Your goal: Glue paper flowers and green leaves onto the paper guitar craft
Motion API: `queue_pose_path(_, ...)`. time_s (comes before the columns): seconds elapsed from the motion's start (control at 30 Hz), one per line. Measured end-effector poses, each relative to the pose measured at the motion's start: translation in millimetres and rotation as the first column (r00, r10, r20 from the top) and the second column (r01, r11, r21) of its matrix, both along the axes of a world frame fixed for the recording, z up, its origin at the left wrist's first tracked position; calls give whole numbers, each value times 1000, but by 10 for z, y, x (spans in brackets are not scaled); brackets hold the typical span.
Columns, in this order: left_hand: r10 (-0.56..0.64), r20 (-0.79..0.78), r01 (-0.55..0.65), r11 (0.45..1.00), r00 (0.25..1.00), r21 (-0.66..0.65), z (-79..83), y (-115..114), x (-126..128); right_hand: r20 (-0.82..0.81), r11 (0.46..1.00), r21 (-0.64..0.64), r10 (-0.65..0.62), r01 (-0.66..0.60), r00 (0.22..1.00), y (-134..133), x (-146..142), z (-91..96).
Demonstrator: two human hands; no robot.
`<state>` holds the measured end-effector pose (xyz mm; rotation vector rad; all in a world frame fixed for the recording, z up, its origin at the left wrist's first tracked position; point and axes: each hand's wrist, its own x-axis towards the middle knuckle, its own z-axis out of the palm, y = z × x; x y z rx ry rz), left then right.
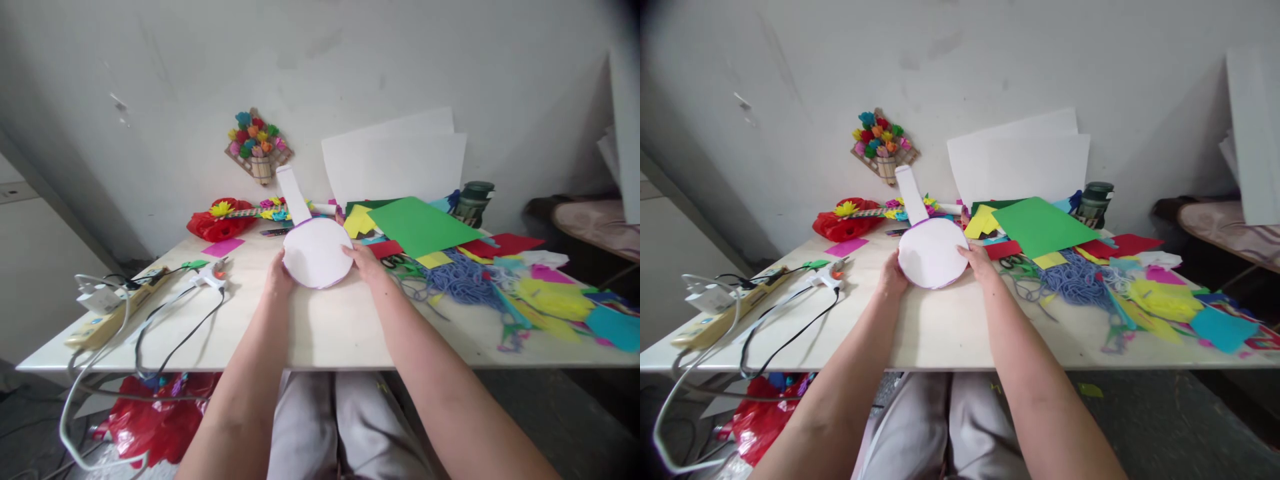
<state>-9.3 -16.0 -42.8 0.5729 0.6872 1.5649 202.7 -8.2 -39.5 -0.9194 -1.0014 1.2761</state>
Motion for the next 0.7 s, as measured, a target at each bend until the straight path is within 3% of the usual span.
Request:
queue_pose_path(0.17,-110,-144,116,993,983,34,-42,-27,37,-129,987,-54,-157,151,979,17,-67,-13)
queue_pose_path(0.43,-97,-264,116,992,960,55,-71,-40,66,-223,990,-59,-135,124,966,-1,-82,-13)
queue_pose_path(0.7,-133,-301,146,989,944,23,-36,-77,82,-239,977,-32,-214,213,947,32,-82,-58)
